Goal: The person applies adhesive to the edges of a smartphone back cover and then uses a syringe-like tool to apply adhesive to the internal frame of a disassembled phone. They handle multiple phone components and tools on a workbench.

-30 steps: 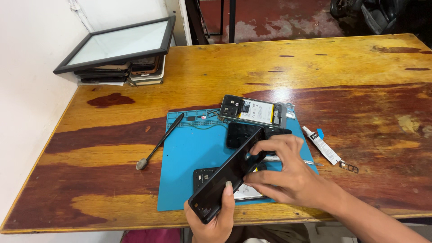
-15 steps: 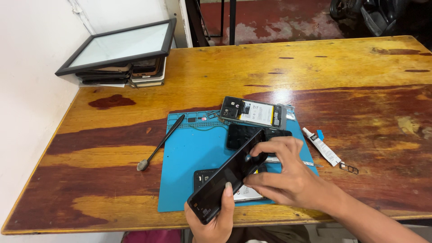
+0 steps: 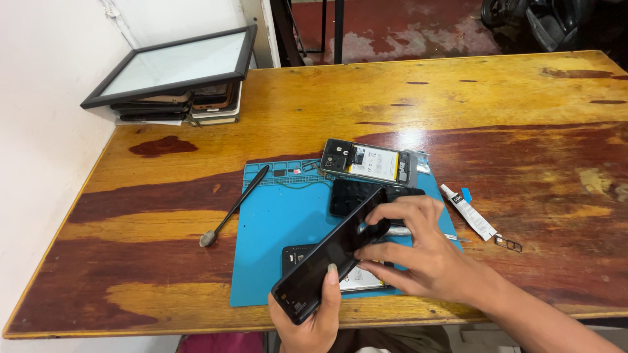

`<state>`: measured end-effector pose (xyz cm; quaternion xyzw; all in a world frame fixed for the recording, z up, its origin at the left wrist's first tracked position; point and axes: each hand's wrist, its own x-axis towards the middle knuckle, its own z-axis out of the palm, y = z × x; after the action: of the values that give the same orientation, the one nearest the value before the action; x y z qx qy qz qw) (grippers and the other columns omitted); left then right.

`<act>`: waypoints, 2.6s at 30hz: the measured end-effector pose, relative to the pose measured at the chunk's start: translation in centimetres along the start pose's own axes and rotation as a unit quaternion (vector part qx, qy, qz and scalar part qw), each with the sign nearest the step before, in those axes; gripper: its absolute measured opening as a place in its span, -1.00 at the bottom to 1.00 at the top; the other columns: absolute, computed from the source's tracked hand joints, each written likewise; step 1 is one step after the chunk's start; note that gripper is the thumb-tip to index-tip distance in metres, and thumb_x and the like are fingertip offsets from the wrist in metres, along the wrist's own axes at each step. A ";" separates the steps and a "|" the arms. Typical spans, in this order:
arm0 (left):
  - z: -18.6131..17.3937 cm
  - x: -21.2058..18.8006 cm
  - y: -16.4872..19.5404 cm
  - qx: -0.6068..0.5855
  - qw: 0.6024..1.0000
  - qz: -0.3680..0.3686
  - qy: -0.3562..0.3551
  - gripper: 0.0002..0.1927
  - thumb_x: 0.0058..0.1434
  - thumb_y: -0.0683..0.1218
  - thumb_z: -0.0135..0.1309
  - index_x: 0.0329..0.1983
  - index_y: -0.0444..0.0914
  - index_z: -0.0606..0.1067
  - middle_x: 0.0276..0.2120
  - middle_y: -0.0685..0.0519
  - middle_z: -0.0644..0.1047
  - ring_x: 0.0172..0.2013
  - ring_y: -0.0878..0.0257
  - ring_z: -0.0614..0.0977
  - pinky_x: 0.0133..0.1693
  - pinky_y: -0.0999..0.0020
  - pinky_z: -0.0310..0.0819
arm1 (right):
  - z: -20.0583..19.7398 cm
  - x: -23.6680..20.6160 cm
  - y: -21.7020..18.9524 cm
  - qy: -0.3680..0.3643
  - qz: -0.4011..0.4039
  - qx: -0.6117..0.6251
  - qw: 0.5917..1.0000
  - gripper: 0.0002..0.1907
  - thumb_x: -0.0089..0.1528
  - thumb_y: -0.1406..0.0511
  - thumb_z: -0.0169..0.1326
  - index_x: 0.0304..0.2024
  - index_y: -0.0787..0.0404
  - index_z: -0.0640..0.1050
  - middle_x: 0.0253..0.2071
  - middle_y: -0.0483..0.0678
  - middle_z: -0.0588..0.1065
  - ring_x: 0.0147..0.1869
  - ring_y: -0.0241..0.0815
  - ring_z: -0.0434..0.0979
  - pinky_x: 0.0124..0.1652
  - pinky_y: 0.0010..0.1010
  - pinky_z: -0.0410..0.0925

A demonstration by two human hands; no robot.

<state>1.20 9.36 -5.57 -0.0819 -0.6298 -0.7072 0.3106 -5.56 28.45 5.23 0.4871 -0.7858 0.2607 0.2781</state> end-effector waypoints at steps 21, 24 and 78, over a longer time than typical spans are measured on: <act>0.2 1.6 1.9 -0.066 0.983 -0.172 0.022 -0.81 0.14 -0.30 0.24 -0.17 -0.45 0.58 -0.34 -0.13 0.69 -0.36 0.25 0.75 -0.30 0.35 0.70 | 0.2 -0.2 0.2 0.002 -0.016 -0.020 1.000 -0.75 0.04 0.27 0.39 -0.22 -0.05 0.67 0.09 -0.08 0.42 0.11 0.00 0.30 0.04 -0.16 0.09; 0.3 1.7 1.9 -0.066 0.979 -0.192 0.026 -0.79 0.12 -0.31 0.25 -0.17 -0.47 0.58 -0.33 -0.13 0.69 -0.36 0.24 0.75 -0.28 0.33 0.72 | 0.2 -0.3 0.3 -0.001 -0.024 -0.032 0.999 -0.74 0.02 0.27 0.38 -0.23 -0.06 0.67 0.08 -0.10 0.42 0.10 -0.01 0.30 0.03 -0.12 0.08; 0.8 1.4 1.8 0.018 0.997 -0.066 0.027 -0.78 0.16 -0.26 0.28 -0.16 -0.38 0.52 -0.38 -0.02 0.64 -0.39 0.34 0.69 -0.36 0.46 0.57 | -0.2 0.5 0.0 -0.024 -0.063 -0.006 0.998 -0.73 0.11 0.26 0.37 -0.18 0.07 0.60 -0.19 -0.20 0.46 -0.05 -0.15 0.43 -0.08 -0.21 0.10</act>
<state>0.86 9.63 -3.17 -0.0159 -0.6378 -0.7168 0.2813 -5.70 28.25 5.74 0.5399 -0.7616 0.2266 0.2777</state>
